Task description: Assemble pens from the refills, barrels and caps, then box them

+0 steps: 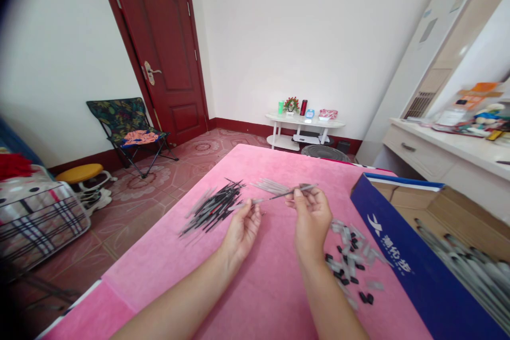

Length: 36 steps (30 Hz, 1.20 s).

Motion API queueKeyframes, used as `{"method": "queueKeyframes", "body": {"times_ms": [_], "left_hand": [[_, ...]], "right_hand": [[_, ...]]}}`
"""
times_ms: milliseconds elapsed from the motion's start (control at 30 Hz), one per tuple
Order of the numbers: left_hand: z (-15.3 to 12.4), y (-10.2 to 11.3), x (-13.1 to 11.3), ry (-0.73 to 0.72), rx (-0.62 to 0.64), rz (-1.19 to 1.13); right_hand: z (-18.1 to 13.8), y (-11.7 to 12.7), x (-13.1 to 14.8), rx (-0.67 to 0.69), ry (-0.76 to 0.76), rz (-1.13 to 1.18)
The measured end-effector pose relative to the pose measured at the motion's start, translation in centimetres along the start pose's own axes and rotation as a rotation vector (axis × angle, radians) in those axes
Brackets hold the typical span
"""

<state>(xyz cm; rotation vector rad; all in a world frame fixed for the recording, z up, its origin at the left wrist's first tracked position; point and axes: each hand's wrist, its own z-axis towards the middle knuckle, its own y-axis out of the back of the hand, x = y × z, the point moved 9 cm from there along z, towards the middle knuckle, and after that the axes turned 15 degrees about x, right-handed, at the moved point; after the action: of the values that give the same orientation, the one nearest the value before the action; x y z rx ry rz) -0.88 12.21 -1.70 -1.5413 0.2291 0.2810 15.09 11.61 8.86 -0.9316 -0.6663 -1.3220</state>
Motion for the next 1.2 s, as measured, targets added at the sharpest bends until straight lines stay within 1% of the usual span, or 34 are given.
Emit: {"method": "queueKeyframes", "body": {"times_ms": [133, 300, 400, 500, 600, 667, 700, 767, 833, 900, 933, 967, 1033, 1100, 1133, 1200], "left_hand": [[0.0, -0.2, 0.1, 0.006, 0.029, -0.009], [0.0, 0.0, 0.3, 0.017, 0.02, -0.009], [-0.1, -0.2, 0.4, 0.028, 0.038, 0.003], [-0.3, -0.3, 0.7, 0.057, 0.061, 0.041], [-0.5, 0.1, 1.2, 0.129, 0.064, 0.105], [-0.5, 0.6, 1.1, 0.146, 0.057, 0.128], [-0.3, 0.8, 0.8, 0.14, 0.052, 0.133], [0.1, 1.2, 0.0, 0.119, 0.044, 0.144], [0.8, 1.4, -1.3, 0.083, 0.037, 0.177], [1.5, 1.5, -3.0, 0.018, 0.037, 0.225], [1.8, 1.5, -3.8, -0.016, 0.041, 0.243], [2.1, 1.5, -4.5, -0.045, 0.037, 0.254], [2.3, 1.6, -5.3, -0.074, 0.023, 0.234], [2.3, 1.4, -5.1, -0.066, 0.042, 0.174], [2.2, 1.1, -4.7, -0.052, 0.062, 0.134], [1.9, 0.6, -3.6, -0.014, 0.094, 0.059]], "right_hand": [[-0.2, -0.4, -0.1, 0.011, -0.001, -0.009], [-0.3, -0.4, 0.1, 0.005, 0.008, 0.005], [-0.4, -0.7, -0.3, 0.027, -0.01, -0.006], [-0.5, -1.5, -1.2, 0.109, -0.06, -0.031], [-0.4, -2.8, -2.4, 0.255, -0.146, -0.099], [-0.2, -2.8, -3.1, 0.305, -0.207, -0.162], [0.1, -2.4, -3.2, 0.3, -0.229, -0.191], [0.8, -0.7, -2.9, 0.236, -0.244, -0.24], [1.7, 1.5, -2.0, 0.162, -0.225, -0.284], [2.4, 3.5, -1.4, 0.147, -0.222, -0.353], [2.8, 4.2, -1.4, 0.176, -0.239, -0.406], [3.0, 4.6, -1.6, 0.236, -0.264, -0.471], [3.1, 4.7, -2.6, 0.425, -0.326, -0.609], [2.4, 4.2, -4.1, 0.637, -0.385, -0.729], [1.9, 3.9, -4.9, 0.723, -0.412, -0.779], [0.9, 3.4, -6.0, 0.827, -0.455, -0.87]]}}
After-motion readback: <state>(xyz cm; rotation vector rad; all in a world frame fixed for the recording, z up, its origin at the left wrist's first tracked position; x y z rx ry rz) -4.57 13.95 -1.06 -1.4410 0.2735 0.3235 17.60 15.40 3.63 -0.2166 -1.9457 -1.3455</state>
